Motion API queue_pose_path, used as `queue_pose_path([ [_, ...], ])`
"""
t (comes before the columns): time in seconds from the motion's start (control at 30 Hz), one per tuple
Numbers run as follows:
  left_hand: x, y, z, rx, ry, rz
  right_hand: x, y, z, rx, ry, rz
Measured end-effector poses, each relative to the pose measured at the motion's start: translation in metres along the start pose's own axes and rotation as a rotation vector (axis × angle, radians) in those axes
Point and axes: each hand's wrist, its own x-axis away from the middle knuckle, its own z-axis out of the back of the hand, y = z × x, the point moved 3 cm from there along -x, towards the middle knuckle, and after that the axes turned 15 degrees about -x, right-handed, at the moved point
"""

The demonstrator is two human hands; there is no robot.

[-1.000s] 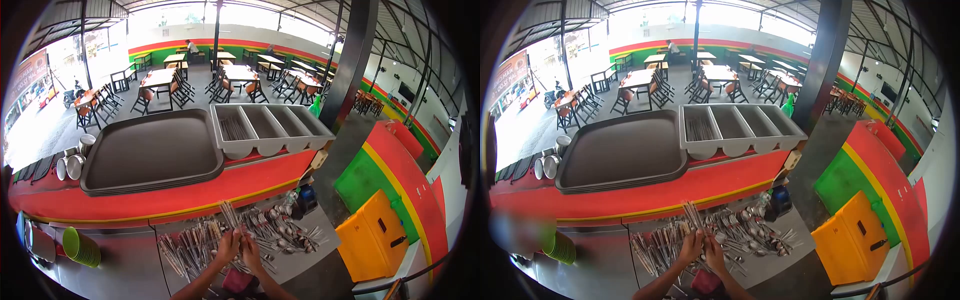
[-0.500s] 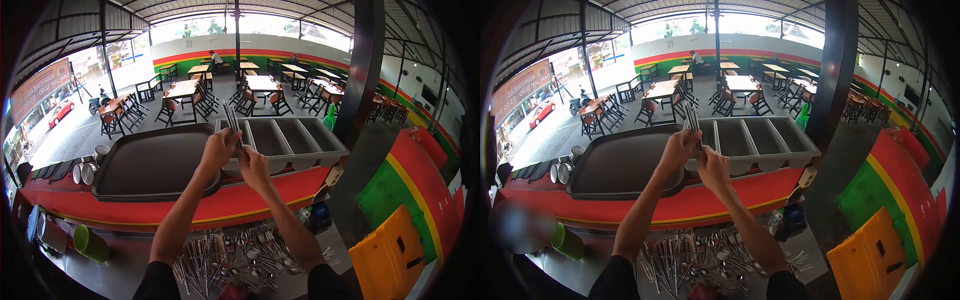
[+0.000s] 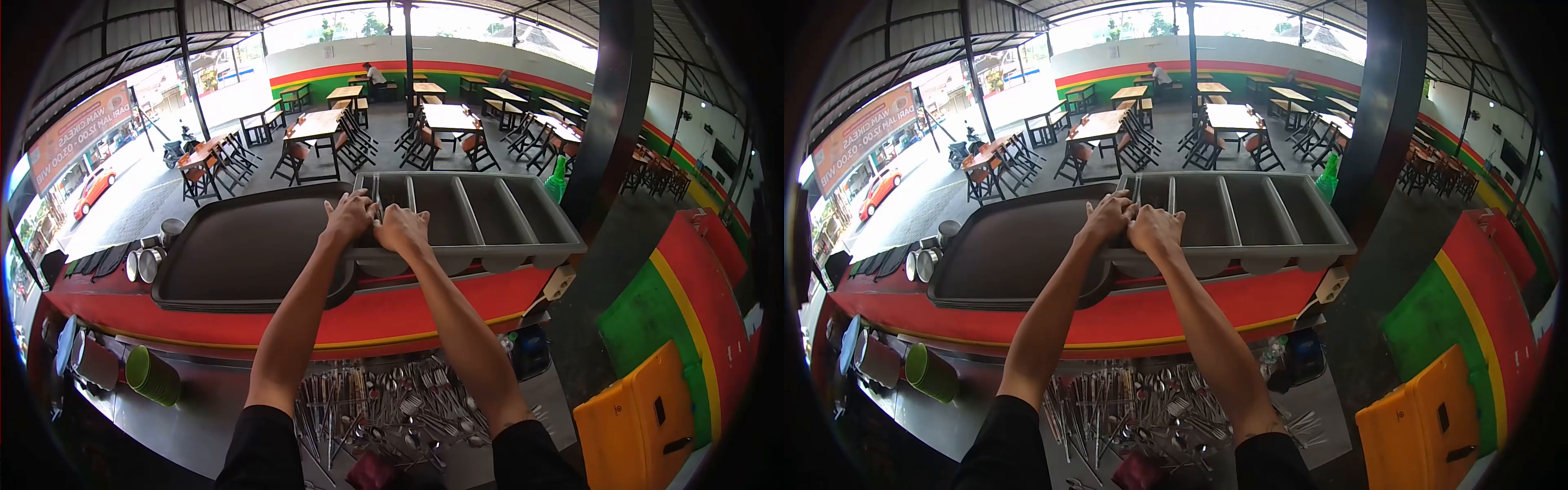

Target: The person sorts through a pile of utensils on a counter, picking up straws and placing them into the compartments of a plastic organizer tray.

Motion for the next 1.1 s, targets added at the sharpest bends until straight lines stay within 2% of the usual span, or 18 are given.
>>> queue_pose_path([
  [0.1, 0.005, 0.004, 0.007, -0.05, 0.062, 0.022, 0.0, 0.001, -0.003, 0.018, -0.022, 0.003],
  [0.13, 0.009, 0.006, 0.011, -0.077, 0.211, 0.011, -0.003, 0.004, -0.005, -0.019, 0.0, -0.017],
  [0.2, 0.011, 0.009, 0.021, -0.16, 0.186, -0.011, -0.006, 0.008, -0.008, -0.073, 0.082, -0.003],
  [0.23, 0.014, 0.009, 0.025, -0.143, 0.255, -0.006, -0.005, 0.007, -0.005, -0.066, 0.121, 0.033],
  [0.33, 0.029, 0.006, 0.031, -0.096, 0.45, -0.024, 0.006, 0.009, 0.002, -0.314, 0.378, 0.224],
  [0.43, 0.079, 0.005, 0.059, 0.107, 0.587, -0.076, 0.025, 0.007, 0.014, -0.466, 0.528, 0.687],
  [0.5, 0.123, -0.006, 0.071, 0.317, 0.634, -0.06, 0.073, 0.001, 0.023, -0.621, 0.627, 0.645],
  [0.57, 0.201, -0.018, 0.072, 0.558, 0.612, -0.033, 0.132, 0.015, 0.019, -0.792, 0.564, 0.531],
  [0.63, 0.275, -0.045, 0.03, 0.712, 0.561, -0.005, 0.195, 0.059, -0.016, -1.002, 0.542, 0.405],
  [0.7, 0.363, -0.076, -0.024, 0.671, 0.221, 0.312, 0.278, 0.111, -0.075, -1.053, 0.515, 0.056],
  [0.73, 0.459, -0.121, -0.121, 0.614, 0.108, 0.416, 0.37, 0.206, -0.168, -1.107, 0.381, -0.215],
  [0.77, 0.514, -0.137, -0.158, 0.528, 0.058, 0.568, 0.43, 0.227, -0.201, -1.012, 0.355, -0.468],
  [0.8, 0.557, -0.145, -0.167, 0.39, -0.118, 0.646, 0.487, 0.239, -0.233, -1.025, 0.403, -0.469],
  [0.83, 0.598, -0.15, -0.18, 0.569, -0.149, 0.741, 0.531, 0.223, -0.243, -0.985, 0.274, -0.527],
  [0.9, 0.651, -0.149, -0.182, 0.675, -0.174, 0.845, 0.563, 0.174, -0.249, -1.082, -0.01, -0.889],
  [0.93, 0.664, -0.151, -0.18, 0.731, -0.189, 0.892, 0.567, 0.15, -0.258, -1.108, -0.134, -0.82],
  [1.0, 0.664, -0.161, -0.183, 0.672, -0.249, 0.819, 0.547, 0.115, -0.278, -1.139, -0.37, -0.652],
  [1.1, 0.631, -0.182, -0.198, 0.53, -0.249, 0.68, 0.501, 0.079, -0.323, -1.028, -0.446, -0.406],
])
